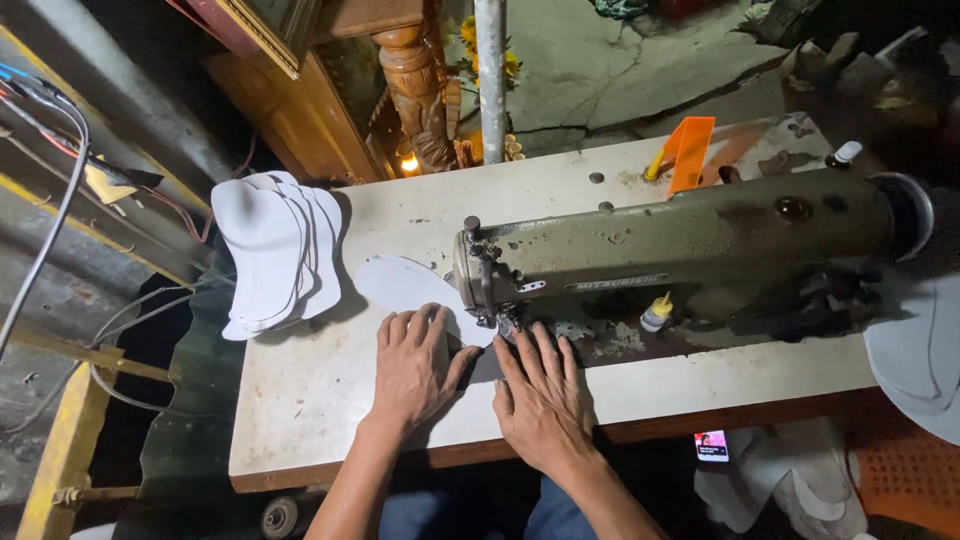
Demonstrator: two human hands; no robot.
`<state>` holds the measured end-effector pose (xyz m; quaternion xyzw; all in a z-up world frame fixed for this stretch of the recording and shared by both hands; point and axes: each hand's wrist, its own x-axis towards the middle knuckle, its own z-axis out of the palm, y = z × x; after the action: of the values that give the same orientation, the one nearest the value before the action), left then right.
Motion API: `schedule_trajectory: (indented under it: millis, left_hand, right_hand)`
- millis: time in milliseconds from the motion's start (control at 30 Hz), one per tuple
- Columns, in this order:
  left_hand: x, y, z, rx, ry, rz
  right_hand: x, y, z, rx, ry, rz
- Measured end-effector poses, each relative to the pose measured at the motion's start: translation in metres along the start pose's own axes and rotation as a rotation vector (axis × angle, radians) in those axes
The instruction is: Stitching the edges of white shoe insoles using an industrial Mitsubishi sewing machine.
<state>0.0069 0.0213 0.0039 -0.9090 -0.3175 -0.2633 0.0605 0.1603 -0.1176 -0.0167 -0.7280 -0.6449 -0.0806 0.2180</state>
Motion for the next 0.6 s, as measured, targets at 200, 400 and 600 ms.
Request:
schedule_trajectory:
  millis: [200, 400, 600]
  left_hand:
    - [-0.005, 0.002, -0.007, -0.016, 0.008, -0.018]
    - [-0.014, 0.006, -0.010, -0.060, -0.019, -0.075]
    - [-0.026, 0.005, -0.005, -0.093, -0.079, -0.117]
  right_hand:
    - [-0.001, 0.001, 0.001, 0.013, -0.001, 0.002]
    - [-0.001, 0.001, 0.002, 0.036, -0.029, 0.020]
    - [-0.001, 0.001, 0.000, 0.028, -0.016, 0.017]
